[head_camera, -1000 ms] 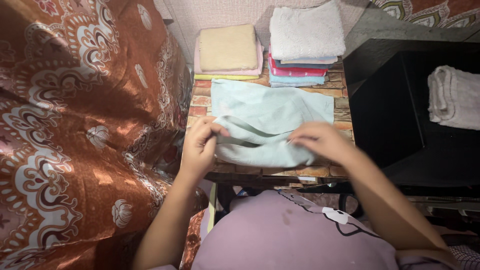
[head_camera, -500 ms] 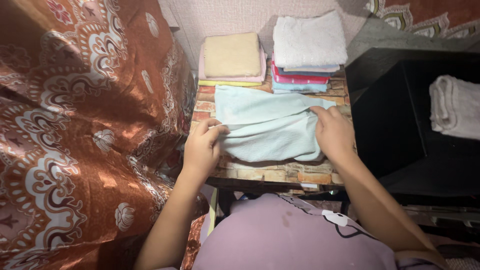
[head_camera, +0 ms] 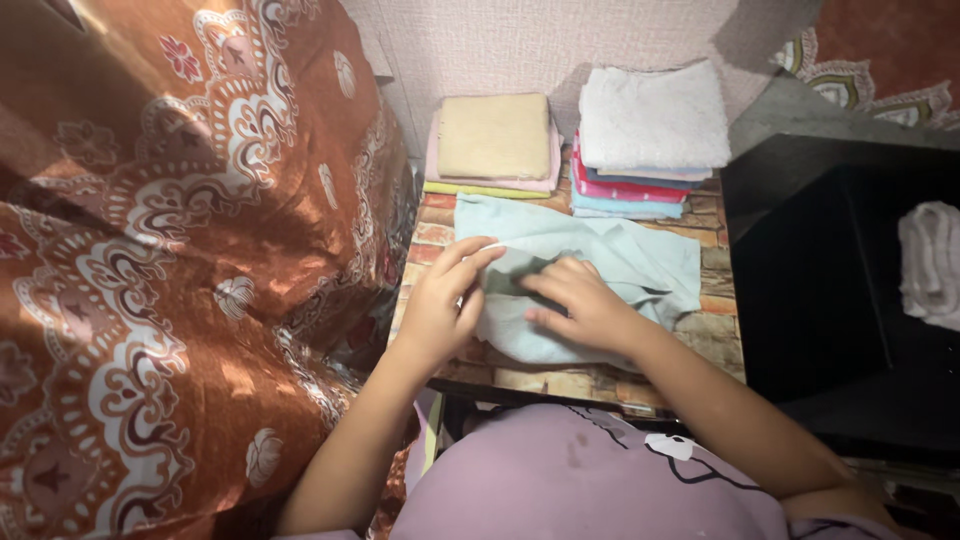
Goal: The person folds several towels one by one on a small table and stacks them neatly. They smooth each towel, fold it in half multiple times, and place it on a growing stack.
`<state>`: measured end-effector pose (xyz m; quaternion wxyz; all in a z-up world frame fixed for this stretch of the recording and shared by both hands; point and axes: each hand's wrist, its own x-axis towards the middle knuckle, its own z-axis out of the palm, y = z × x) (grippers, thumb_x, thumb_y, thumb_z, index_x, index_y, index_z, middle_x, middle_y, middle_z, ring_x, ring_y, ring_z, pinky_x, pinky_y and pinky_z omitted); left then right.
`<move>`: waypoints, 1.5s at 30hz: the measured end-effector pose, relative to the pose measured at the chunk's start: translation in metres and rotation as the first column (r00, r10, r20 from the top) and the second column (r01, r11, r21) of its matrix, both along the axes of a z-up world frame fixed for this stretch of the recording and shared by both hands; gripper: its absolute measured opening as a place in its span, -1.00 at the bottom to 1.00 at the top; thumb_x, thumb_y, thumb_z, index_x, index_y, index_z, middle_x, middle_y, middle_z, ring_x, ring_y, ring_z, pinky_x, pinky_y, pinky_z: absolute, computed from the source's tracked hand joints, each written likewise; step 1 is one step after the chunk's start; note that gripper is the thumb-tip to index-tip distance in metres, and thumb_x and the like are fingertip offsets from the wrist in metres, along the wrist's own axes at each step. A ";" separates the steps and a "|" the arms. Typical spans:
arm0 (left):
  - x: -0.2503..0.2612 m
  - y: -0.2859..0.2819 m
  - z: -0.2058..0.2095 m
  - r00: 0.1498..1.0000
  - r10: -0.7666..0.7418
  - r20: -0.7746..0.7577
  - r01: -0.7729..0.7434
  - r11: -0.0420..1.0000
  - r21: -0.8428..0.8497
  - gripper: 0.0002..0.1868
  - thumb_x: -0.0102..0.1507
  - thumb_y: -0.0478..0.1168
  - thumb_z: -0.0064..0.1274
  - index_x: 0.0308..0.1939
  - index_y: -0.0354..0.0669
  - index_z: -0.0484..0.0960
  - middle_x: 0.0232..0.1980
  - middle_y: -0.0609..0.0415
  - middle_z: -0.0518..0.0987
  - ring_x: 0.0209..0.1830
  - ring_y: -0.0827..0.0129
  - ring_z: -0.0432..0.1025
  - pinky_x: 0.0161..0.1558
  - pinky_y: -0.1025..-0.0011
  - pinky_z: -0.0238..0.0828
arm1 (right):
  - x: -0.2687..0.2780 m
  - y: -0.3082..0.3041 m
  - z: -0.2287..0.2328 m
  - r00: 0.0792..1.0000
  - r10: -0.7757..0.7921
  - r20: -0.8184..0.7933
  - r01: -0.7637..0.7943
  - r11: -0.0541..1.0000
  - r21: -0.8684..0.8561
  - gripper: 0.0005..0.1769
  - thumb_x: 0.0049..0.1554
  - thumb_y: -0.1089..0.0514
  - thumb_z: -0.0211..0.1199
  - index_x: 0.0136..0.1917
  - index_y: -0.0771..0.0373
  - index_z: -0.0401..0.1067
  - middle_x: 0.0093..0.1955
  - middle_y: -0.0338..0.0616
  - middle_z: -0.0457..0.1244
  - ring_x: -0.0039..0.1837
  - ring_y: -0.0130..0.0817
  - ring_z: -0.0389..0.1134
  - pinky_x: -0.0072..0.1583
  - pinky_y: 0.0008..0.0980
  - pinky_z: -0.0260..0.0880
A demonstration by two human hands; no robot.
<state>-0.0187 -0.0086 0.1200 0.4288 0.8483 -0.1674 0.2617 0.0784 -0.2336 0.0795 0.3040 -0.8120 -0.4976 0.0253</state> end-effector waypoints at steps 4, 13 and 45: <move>-0.002 0.011 0.009 0.992 -0.008 -0.124 0.007 1.000 -0.006 -0.53 0.13 -0.53 -0.07 0.09 -0.16 0.62 0.23 -0.08 0.53 0.12 0.08 0.52 0.06 0.31 0.47 | 0.015 0.000 0.000 0.974 0.115 -0.194 -0.146 0.977 -0.154 -0.67 0.05 -0.05 0.38 -0.05 0.22 0.59 -0.15 -0.13 0.37 0.03 -0.18 0.35 0.18 -0.18 0.22; -0.001 0.023 0.022 0.999 -0.009 -0.045 0.012 0.998 0.055 -0.56 0.07 -0.53 -0.03 0.00 -0.18 0.65 0.10 -0.01 0.56 0.04 0.13 0.51 0.07 0.31 0.45 | 0.007 0.013 0.007 0.997 -0.034 -0.068 0.032 0.999 -0.044 -0.66 0.03 0.14 0.40 0.12 0.03 0.60 -0.24 -0.11 0.25 -0.17 -0.14 0.32 -0.10 -0.19 0.32; -0.017 0.009 0.021 0.622 -0.675 -0.396 0.074 0.554 -0.829 -0.85 0.42 -0.42 -0.15 0.05 -0.17 0.35 -0.25 0.16 0.24 -0.35 0.56 0.09 -0.28 0.60 0.03 | -0.012 -0.090 0.015 0.727 -0.177 -0.663 0.122 0.984 -0.130 -0.62 0.22 0.17 0.22 0.29 0.30 0.43 0.09 -0.19 0.40 0.12 -0.45 0.38 0.17 -0.43 0.37</move>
